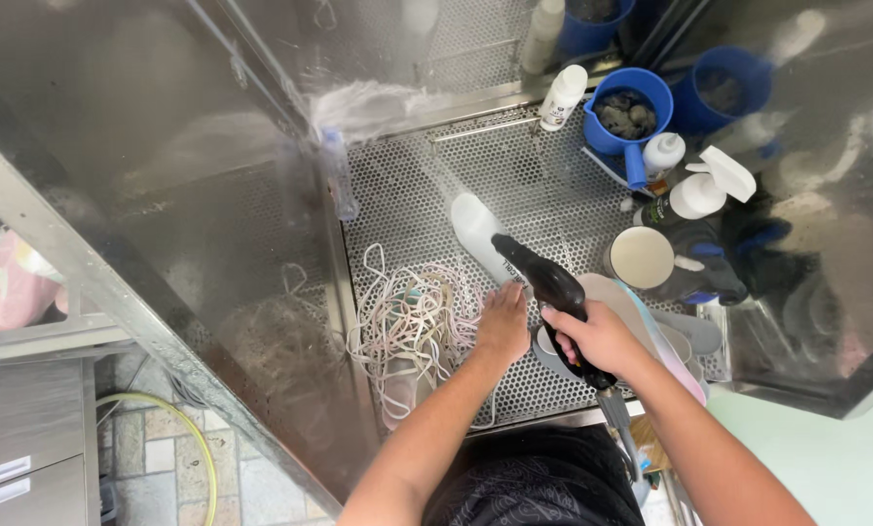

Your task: The person uses a high-pressure spray gun to clean the soles and uppers of several shoes inside a metal enclosure. They handle the shoes one by one, rotating them to ensure thorough coverage. After spraying, the person moves to a sink area to rinse the shoes under running water and places them into a basin.

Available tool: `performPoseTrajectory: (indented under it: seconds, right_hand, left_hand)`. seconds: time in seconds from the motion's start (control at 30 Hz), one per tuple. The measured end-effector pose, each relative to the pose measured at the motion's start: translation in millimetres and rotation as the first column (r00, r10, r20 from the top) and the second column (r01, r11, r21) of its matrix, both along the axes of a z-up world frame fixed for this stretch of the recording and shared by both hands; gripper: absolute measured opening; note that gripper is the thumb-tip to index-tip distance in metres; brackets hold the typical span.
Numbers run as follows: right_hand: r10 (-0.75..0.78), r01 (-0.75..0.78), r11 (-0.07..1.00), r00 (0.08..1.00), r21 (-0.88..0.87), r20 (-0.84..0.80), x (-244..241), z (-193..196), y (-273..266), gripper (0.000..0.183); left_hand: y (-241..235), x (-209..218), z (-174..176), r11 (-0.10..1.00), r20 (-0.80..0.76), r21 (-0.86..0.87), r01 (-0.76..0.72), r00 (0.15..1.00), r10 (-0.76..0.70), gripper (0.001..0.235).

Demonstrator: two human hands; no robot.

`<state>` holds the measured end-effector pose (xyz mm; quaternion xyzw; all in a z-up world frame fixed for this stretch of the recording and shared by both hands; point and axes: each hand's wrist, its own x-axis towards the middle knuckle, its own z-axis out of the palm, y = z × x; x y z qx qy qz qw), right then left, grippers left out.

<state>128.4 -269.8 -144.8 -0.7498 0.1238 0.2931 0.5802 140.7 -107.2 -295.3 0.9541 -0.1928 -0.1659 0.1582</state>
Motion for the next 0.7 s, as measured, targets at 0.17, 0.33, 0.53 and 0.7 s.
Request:
performPoseTrajectory:
  seconds: [0.17,0.33,0.53,0.7]
  right_hand:
    - [-0.062,0.066,0.998,0.986,0.023,-0.153,6,5,-2,0.040]
    - [-0.019,0.018,0.999,0.999,0.041,0.032,20,6,2,0.043]
    - [0.002,-0.001,0.994,1.000,0.109,-0.010,25,8,7,0.040]
    - [0.041,-0.042,0.994,0.999,0.099,0.017,23,2,9,0.042]
  left_hand:
    - [0,1,11,0.998,-0.018,0.046,0.038,0.999,-0.037,0.064]
    - [0,0,14,1.000,-0.037,0.010,0.012,0.999,-0.011,0.060]
    - [0,5,19,0.999,-0.027,0.038,0.033,0.999,-0.032,0.067]
    - [3,4,20,0.997,-0.055,0.045,0.061,0.997,-0.058,0.064]
